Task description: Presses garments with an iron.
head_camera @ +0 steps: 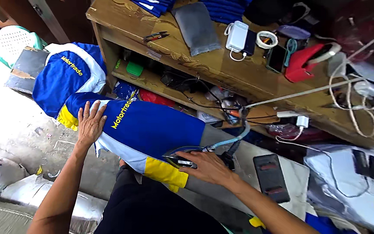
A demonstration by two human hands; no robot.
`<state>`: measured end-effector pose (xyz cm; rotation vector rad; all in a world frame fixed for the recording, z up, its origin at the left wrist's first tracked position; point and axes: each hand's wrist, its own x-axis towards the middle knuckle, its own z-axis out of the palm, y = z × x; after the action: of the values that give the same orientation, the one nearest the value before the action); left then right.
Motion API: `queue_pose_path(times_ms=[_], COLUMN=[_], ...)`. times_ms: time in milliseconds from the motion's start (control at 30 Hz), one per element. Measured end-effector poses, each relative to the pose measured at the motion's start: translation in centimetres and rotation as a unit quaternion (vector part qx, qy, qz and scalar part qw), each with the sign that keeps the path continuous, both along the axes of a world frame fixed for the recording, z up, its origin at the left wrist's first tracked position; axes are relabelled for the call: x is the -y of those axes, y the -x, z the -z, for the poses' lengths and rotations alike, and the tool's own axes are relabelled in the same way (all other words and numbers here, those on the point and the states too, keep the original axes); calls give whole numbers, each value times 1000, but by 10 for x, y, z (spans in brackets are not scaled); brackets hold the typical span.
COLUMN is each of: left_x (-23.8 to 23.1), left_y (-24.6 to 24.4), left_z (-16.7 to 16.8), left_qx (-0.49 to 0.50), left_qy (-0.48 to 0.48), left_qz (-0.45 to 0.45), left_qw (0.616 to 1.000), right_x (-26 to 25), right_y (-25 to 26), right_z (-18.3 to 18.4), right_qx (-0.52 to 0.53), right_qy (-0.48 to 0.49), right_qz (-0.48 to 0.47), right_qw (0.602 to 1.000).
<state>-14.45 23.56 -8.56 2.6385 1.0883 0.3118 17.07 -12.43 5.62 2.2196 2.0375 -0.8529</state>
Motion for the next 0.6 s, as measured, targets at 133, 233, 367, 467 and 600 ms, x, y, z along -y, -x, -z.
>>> queue_pose_path(times_ms=[133, 233, 367, 467, 600], left_x=[2, 4, -3, -19, -28], left_y=[0, -8, -31, -38, -35], left_z=[0, -9, -21, -12, -7], left_qx=[3, 21, 17, -37, -75], left_qy=[-8, 2, -18, -25, -9], left_qz=[-10, -35, -28, -14, -35], left_qw=[1000, 999, 999, 999, 996], right_x=[43, 46, 4, -54, -137], right_y=[-30, -33, -7, 26, 75], right_z=[5, 7, 7, 0, -3], right_qx=[3, 11, 24, 9, -24], right_qy=[-26, -29, -19, -4, 1], right_qz=[40, 49, 17, -18, -51], right_qw=[999, 998, 999, 1000, 998])
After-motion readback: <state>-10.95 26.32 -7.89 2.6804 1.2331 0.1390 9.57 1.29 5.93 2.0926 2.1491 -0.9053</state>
